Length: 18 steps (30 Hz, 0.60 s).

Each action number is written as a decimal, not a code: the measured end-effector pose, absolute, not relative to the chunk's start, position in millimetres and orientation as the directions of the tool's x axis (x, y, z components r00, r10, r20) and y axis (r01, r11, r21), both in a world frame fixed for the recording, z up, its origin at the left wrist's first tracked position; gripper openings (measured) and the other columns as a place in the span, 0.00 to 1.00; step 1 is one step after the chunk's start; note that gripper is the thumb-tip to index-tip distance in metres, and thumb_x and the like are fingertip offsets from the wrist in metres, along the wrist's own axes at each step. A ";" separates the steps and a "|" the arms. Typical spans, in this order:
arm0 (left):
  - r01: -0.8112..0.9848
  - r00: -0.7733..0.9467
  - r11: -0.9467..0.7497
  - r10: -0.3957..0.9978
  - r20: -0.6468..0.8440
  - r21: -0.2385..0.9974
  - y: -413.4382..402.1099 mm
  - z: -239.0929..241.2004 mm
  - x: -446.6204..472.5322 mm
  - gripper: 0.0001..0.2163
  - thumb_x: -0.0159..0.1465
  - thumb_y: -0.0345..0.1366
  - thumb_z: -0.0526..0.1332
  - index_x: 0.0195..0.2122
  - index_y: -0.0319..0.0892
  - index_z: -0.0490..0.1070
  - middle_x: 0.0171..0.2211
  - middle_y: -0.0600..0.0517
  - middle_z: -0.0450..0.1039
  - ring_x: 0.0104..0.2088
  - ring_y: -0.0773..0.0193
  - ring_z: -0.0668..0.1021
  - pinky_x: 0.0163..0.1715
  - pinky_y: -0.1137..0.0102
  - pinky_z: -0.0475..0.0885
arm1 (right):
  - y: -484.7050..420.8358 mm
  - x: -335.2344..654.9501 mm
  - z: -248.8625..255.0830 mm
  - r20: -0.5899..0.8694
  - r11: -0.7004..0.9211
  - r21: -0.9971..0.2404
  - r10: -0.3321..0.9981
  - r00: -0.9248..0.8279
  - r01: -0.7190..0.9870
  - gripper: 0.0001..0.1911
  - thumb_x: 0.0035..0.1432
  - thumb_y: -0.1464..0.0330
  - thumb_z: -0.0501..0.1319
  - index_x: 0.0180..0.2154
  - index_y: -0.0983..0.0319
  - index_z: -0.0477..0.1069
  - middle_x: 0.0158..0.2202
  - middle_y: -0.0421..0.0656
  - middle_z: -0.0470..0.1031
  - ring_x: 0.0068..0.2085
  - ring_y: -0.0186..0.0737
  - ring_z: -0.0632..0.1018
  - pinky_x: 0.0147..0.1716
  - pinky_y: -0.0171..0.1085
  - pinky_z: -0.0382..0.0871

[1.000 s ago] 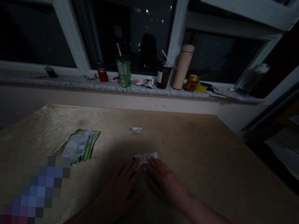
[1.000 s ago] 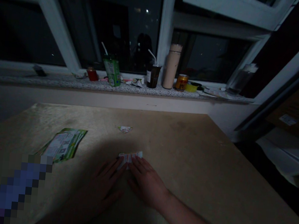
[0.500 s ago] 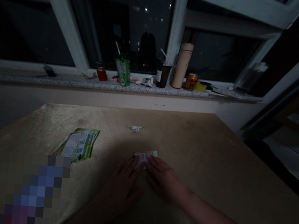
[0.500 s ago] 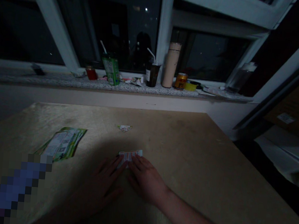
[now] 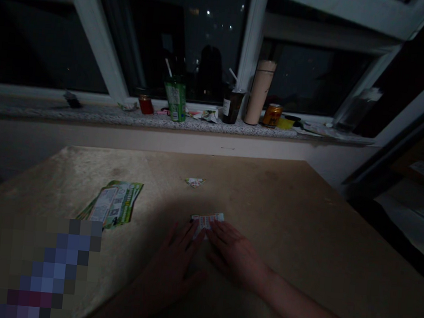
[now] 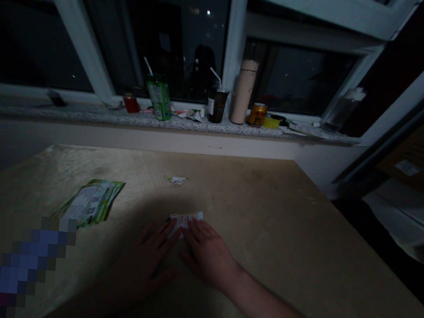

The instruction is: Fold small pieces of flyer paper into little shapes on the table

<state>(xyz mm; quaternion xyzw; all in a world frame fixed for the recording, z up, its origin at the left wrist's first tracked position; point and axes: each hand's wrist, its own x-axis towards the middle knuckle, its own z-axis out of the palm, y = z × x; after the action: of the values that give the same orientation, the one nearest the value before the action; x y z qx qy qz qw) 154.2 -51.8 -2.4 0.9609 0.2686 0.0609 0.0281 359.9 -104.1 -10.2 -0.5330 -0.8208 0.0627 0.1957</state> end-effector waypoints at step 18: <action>0.564 0.802 -0.795 0.592 0.081 0.224 -76.5 -13.8 158.6 0.40 0.60 0.54 0.57 0.65 0.33 0.46 0.65 0.38 0.47 0.63 0.47 0.54 0.60 0.54 0.56 | -110.6 368.1 -7.2 0.130 0.445 -0.338 0.895 -0.427 0.829 0.33 0.60 0.65 0.57 0.64 0.65 0.51 0.66 0.52 0.48 0.65 0.48 0.52 0.63 0.47 0.50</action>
<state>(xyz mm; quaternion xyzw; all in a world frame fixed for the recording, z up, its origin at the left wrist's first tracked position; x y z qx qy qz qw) 158.6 -76.5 -13.8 0.9445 0.3058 0.0737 0.0947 368.1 -110.6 -7.2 -0.5147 -0.8374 0.1117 0.1463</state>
